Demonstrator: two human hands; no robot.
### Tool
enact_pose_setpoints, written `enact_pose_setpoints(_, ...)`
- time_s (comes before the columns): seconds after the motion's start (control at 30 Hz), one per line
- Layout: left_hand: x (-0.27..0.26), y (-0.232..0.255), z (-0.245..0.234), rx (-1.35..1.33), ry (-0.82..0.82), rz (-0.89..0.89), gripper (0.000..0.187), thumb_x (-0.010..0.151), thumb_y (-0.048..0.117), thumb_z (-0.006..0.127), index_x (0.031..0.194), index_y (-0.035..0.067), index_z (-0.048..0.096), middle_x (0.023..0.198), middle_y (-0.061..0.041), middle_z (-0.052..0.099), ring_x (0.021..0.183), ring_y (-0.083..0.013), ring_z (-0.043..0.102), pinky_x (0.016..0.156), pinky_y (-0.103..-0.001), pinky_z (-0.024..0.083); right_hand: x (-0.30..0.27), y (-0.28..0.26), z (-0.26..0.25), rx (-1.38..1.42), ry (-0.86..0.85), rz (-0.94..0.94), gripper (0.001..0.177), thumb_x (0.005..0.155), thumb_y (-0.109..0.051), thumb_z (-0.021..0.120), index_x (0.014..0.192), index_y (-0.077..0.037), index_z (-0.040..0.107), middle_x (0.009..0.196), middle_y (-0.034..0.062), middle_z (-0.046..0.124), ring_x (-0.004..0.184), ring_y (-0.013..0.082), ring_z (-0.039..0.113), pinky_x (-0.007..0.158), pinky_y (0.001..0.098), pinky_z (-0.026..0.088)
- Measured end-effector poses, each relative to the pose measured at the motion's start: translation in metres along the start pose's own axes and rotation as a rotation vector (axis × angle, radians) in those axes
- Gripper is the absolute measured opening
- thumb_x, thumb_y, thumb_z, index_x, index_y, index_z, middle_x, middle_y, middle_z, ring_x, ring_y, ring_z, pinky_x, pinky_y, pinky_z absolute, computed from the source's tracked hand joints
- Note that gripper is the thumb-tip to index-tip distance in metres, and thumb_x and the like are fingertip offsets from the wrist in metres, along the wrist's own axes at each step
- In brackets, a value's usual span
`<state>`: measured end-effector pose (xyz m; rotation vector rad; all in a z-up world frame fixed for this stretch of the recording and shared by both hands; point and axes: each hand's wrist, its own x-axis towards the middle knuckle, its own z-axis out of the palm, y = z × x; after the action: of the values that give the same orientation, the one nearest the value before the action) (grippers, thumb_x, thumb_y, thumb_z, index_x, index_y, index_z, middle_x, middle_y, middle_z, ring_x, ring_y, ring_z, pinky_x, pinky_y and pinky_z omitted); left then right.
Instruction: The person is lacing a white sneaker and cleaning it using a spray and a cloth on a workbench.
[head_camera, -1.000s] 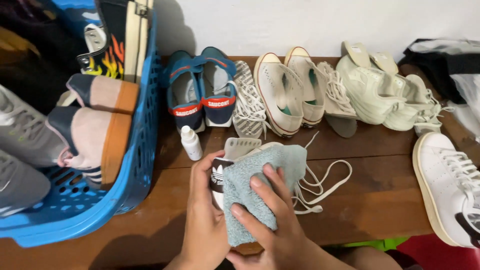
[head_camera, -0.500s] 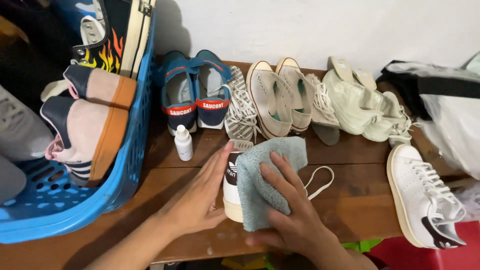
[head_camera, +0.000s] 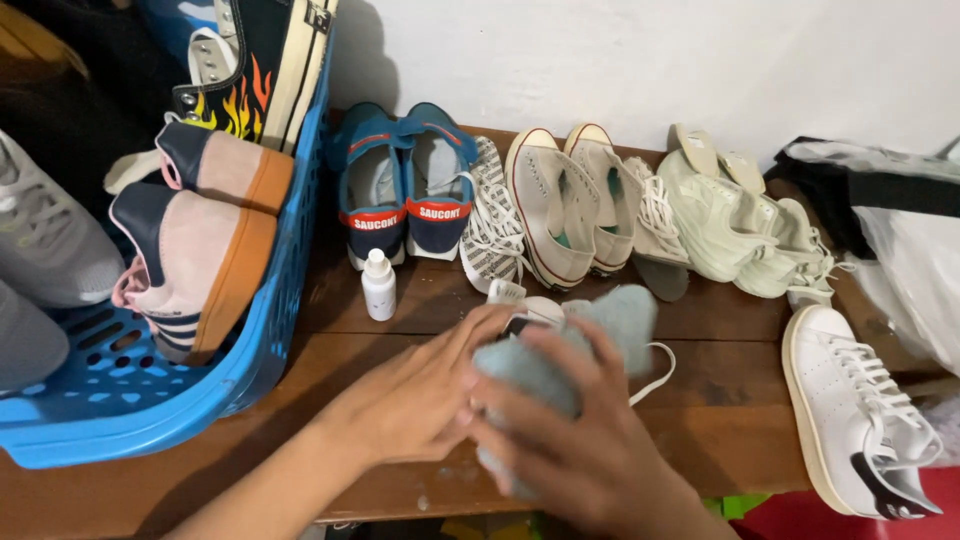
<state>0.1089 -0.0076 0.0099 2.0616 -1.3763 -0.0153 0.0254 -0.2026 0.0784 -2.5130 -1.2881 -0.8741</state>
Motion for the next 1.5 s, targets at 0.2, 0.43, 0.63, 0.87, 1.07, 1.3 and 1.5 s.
enact_pose_setpoints(0.2,-0.008,-0.002,0.011,0.047,-0.053,0.039,0.092,0.069,0.001,0.070,0.148,-0.016,0.024,0.156,-0.028,0.023,0.141,-0.0483,0.042,0.103,-0.045,0.050,0.002,0.009,0.002,-0.027,0.085,-0.138,0.010,0.106,-0.021,0.058,0.104,-0.016,0.066,0.116,-0.0032,0.074,0.117,0.0299,0.060,0.098,0.0560,0.047)
enact_pose_setpoints(0.43,0.005,0.036,-0.023,-0.188,-0.104,-0.169,0.114,0.066,-0.022,0.066,0.158,0.011,0.007,0.171,-0.014,0.001,0.081,-0.0401,0.073,0.037,-0.042,0.051,-0.024,0.023,0.015,-0.002,0.287,-0.032,0.020,0.105,-0.026,0.057,0.111,-0.012,0.071,0.124,0.0027,0.070,0.110,0.0392,0.059,0.089,0.0538,0.058)
enact_pose_setpoints(0.63,0.001,0.061,0.017,-1.759,0.593,-1.085,0.052,0.098,0.015,0.044,0.144,0.001,0.063,0.133,-0.022,0.073,0.112,-0.0323,0.068,0.088,-0.051,0.057,-0.043,-0.012,0.042,-0.046,0.457,0.212,0.020,0.097,-0.027,0.067,0.106,-0.010,0.072,0.114,0.0133,0.075,0.103,0.0163,0.074,0.095,0.0448,0.052)
enact_pose_setpoints(0.87,-0.031,0.029,0.039,-1.948,0.404,-1.028,0.095,0.091,0.078,0.020,0.140,0.007,0.060,0.115,-0.024,0.071,0.090,-0.0279,0.064,0.080,-0.044,0.055,-0.020,-0.019,0.021,0.222,0.146,-0.053,0.032,0.110,-0.030,0.047,0.115,-0.001,0.060,0.121,0.0181,0.074,0.095,0.0356,0.063,0.078,0.0473,0.053)
enact_pose_setpoints(1.07,-0.040,0.020,0.045,-1.668,0.520,-1.233,0.057,0.099,0.037,0.041,0.137,0.000,0.062,0.113,-0.026,0.073,0.093,-0.0336,0.067,0.078,-0.049,0.057,-0.027,-0.015,0.002,0.269,-0.138,-0.143,0.012,0.104,-0.002,0.061,0.115,-0.001,0.055,0.125,0.0219,0.057,0.101,0.0362,0.067,0.080,0.0462,0.053)
enact_pose_setpoints(1.3,-0.071,-0.004,0.081,-0.983,0.263,-0.712,0.056,0.089,0.028,0.048,0.141,0.022,0.066,0.134,-0.003,0.077,0.096,-0.0119,0.065,0.077,-0.022,0.046,-0.013,-0.023,0.024,0.188,-0.140,-0.106,0.014,0.106,-0.015,0.055,0.101,-0.009,0.065,0.105,0.0119,0.061,0.107,0.0357,0.063,0.096,0.0542,0.049)
enact_pose_setpoints(1.5,-0.076,-0.010,0.079,-0.902,0.285,-0.642,0.059,0.096,0.043,0.042,0.144,0.014,0.061,0.147,-0.007,0.067,0.137,-0.0188,0.062,0.112,-0.032,0.045,-0.014,-0.024,0.060,0.270,-0.203,-0.122,0.015,0.091,-0.015,0.065,0.092,-0.001,0.060,0.100,0.0175,0.061,0.100,0.0361,0.059,0.087,0.0464,0.046)
